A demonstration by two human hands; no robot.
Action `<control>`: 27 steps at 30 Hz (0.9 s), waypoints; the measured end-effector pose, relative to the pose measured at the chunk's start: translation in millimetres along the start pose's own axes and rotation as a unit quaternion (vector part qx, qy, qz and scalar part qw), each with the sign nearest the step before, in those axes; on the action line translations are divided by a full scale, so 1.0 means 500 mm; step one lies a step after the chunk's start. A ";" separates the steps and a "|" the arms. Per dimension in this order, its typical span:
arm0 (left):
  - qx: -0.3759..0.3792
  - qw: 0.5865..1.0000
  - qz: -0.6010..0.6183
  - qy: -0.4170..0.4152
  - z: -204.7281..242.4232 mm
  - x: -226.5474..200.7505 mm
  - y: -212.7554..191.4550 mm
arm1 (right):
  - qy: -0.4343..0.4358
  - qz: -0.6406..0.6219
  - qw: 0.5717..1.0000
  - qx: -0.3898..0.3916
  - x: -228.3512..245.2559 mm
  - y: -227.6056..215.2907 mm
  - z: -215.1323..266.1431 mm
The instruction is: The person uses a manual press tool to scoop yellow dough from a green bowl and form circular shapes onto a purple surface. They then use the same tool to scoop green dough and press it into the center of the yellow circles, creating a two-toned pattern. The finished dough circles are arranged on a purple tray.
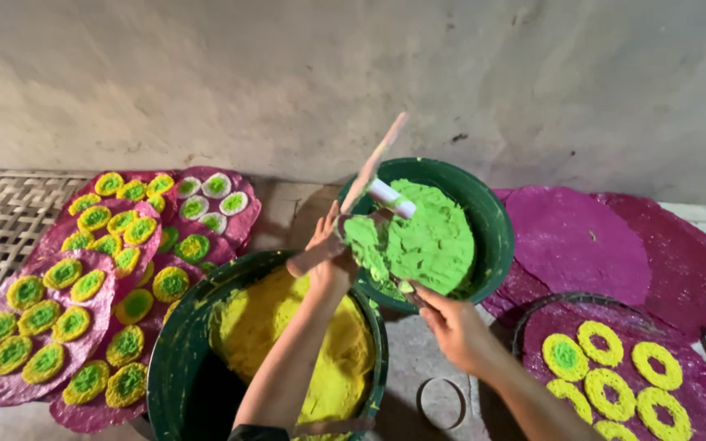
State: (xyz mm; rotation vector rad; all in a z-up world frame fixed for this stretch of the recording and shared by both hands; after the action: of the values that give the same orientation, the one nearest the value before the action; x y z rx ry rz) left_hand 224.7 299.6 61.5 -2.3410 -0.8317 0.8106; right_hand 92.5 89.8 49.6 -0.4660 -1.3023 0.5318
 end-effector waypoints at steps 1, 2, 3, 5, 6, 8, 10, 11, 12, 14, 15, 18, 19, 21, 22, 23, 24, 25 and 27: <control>-0.002 1.000 0.013 -0.005 0.009 -0.004 0.000 | 0.035 -0.011 0.999 0.013 -0.022 -0.014 0.000; -0.006 1.000 0.024 -0.006 0.012 -0.009 -0.006 | 0.066 -0.023 0.997 0.022 -0.036 -0.036 -0.011; -0.011 0.999 0.035 -0.007 0.012 -0.017 -0.012 | 0.097 -0.035 0.994 0.032 -0.046 -0.048 -0.024; 0.005 1.000 -0.002 0.021 0.009 -0.049 -0.004 | 0.030 -0.010 0.999 -0.042 -0.034 -0.061 -0.048; 0.013 0.999 -0.022 0.034 0.006 -0.060 0.000 | -0.005 0.003 0.997 -0.078 -0.026 -0.062 -0.054; 0.007 1.000 0.001 0.018 0.002 -0.061 0.004 | -0.042 -0.032 0.996 -0.077 -0.014 -0.020 -0.024; -0.004 0.999 0.022 0.032 0.005 -0.053 0.005 | -0.147 -0.032 0.984 -0.094 0.017 -0.020 0.003; -0.010 0.998 0.033 0.053 0.014 -0.047 -0.002 | -0.230 -0.015 0.967 -0.111 0.038 -0.038 0.023; -0.018 0.996 0.041 0.075 0.018 -0.042 -0.014 | -0.312 0.001 0.942 -0.126 0.067 -0.056 0.043; 0.028 0.995 -0.012 0.093 0.023 -0.041 -0.033 | -0.016 0.171 0.985 -0.012 0.057 -0.114 0.024; 0.051 0.993 -0.038 0.103 0.023 -0.048 -0.042 | 0.137 0.248 0.958 0.044 0.053 -0.156 0.020; 0.093 0.979 0.055 0.170 0.050 -0.097 -0.065 | 0.084 0.322 0.935 0.122 0.146 -0.216 0.003; 0.109 0.976 0.044 0.185 0.057 -0.116 -0.051 | 0.062 0.345 0.930 0.112 0.166 -0.212 0.011; 0.133 0.967 0.020 0.217 0.060 -0.149 -0.007 | 0.014 0.393 0.915 0.088 0.206 -0.175 0.005; 0.165 0.969 0.079 0.165 0.076 -0.144 0.007 | -0.039 0.471 0.878 0.077 0.217 -0.139 0.012; 0.189 0.965 0.139 0.116 0.096 -0.139 0.016 | -0.091 0.544 0.832 0.065 0.220 -0.094 0.028; 0.213 0.957 0.181 0.074 0.115 -0.133 0.020 | -0.143 0.610 0.778 0.053 0.217 -0.059 0.046; 0.226 0.951 0.197 0.072 0.133 -0.135 0.015 | -0.222 0.600 0.768 0.029 0.219 -0.039 0.072; 0.252 0.936 0.233 0.072 0.160 -0.141 -0.010 | -0.376 0.566 0.733 -0.022 0.225 -0.026 0.125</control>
State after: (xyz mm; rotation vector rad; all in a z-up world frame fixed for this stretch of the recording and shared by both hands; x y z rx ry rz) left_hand 124.1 275.9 35.2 -2.1025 0.0210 0.8970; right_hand 52.7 149.7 157.2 -1.1806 -1.6924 1.8742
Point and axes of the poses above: each hand's wrist, its own z-axis away from the middle knuckle, its own y-axis out of the palm, x = y × z, the point moved 5 cm from there along -z, towards the middle knuckle, and after that the axes turned 13 degrees about y, right-handed, at the moved point
